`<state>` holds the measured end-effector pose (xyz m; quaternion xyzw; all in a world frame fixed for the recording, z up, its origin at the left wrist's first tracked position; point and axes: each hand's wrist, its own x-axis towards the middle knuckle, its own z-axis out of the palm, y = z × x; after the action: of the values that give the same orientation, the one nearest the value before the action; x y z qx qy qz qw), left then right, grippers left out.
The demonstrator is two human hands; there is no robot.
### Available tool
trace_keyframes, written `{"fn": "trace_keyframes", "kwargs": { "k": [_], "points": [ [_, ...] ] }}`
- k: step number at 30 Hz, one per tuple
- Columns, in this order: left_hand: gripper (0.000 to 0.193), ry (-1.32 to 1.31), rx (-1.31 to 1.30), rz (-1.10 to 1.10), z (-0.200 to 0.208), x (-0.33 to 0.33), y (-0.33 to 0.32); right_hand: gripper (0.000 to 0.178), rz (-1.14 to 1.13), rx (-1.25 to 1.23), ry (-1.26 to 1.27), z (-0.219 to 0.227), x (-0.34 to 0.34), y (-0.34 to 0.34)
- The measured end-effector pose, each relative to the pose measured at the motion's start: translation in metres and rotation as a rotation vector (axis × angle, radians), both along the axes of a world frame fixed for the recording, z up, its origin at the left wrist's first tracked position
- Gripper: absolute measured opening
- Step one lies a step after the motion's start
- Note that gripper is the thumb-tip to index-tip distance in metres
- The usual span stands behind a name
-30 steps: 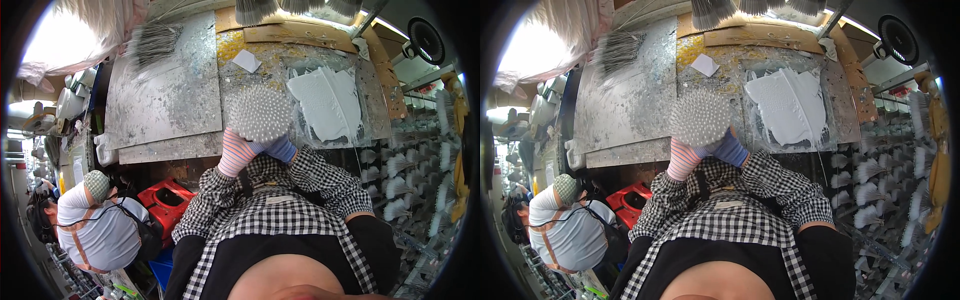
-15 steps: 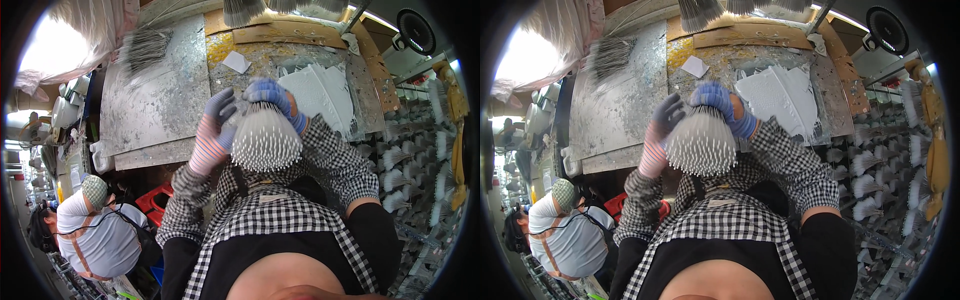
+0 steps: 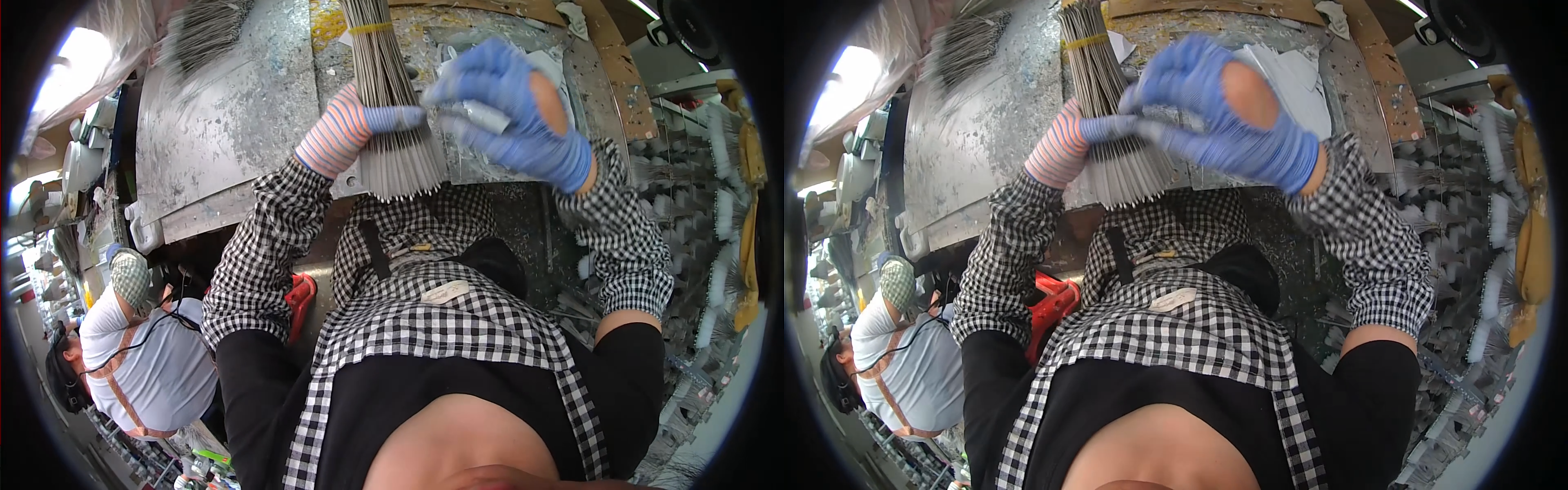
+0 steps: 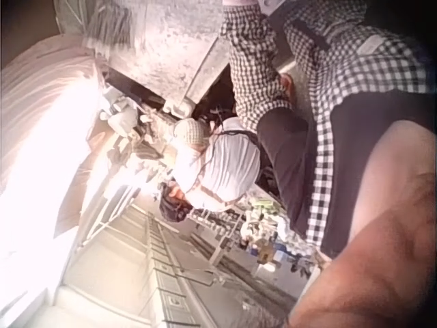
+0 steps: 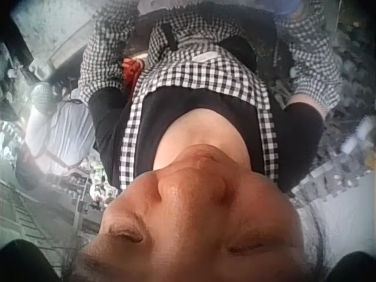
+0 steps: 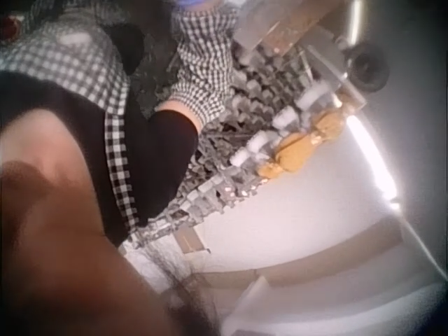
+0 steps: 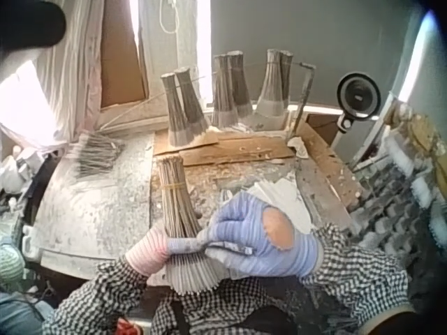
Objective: Group bristles into bundles, apply adhesive or paste, and assemble brush heads.
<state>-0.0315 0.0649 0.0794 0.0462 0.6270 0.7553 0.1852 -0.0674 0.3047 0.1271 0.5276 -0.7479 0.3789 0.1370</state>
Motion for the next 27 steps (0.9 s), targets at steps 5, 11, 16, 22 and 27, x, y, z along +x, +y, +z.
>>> {"fn": "trace_keyframes", "kwargs": {
  "k": [5,11,16,22,27],
  "points": [
    [0.051,0.034,-0.017,0.077,0.0,-0.011,0.009,0.019,-0.031,0.144,-0.186,-0.04,0.024,-0.003],
    [0.048,0.047,-0.073,0.102,-0.009,-0.028,0.016,0.024,-0.285,0.357,-0.499,-0.044,0.017,0.001],
    [0.031,0.05,-0.075,0.095,-0.008,-0.043,0.037,0.03,-0.391,0.363,-0.551,-0.061,0.005,0.01],
    [0.027,0.048,0.011,0.221,0.004,-0.066,0.091,0.031,-0.542,0.231,-0.652,-0.067,-0.004,0.036],
    [0.036,0.358,-0.181,0.159,-0.007,-0.087,0.12,0.034,-0.588,0.149,-0.591,-0.099,-0.025,0.069]
  ]
}}
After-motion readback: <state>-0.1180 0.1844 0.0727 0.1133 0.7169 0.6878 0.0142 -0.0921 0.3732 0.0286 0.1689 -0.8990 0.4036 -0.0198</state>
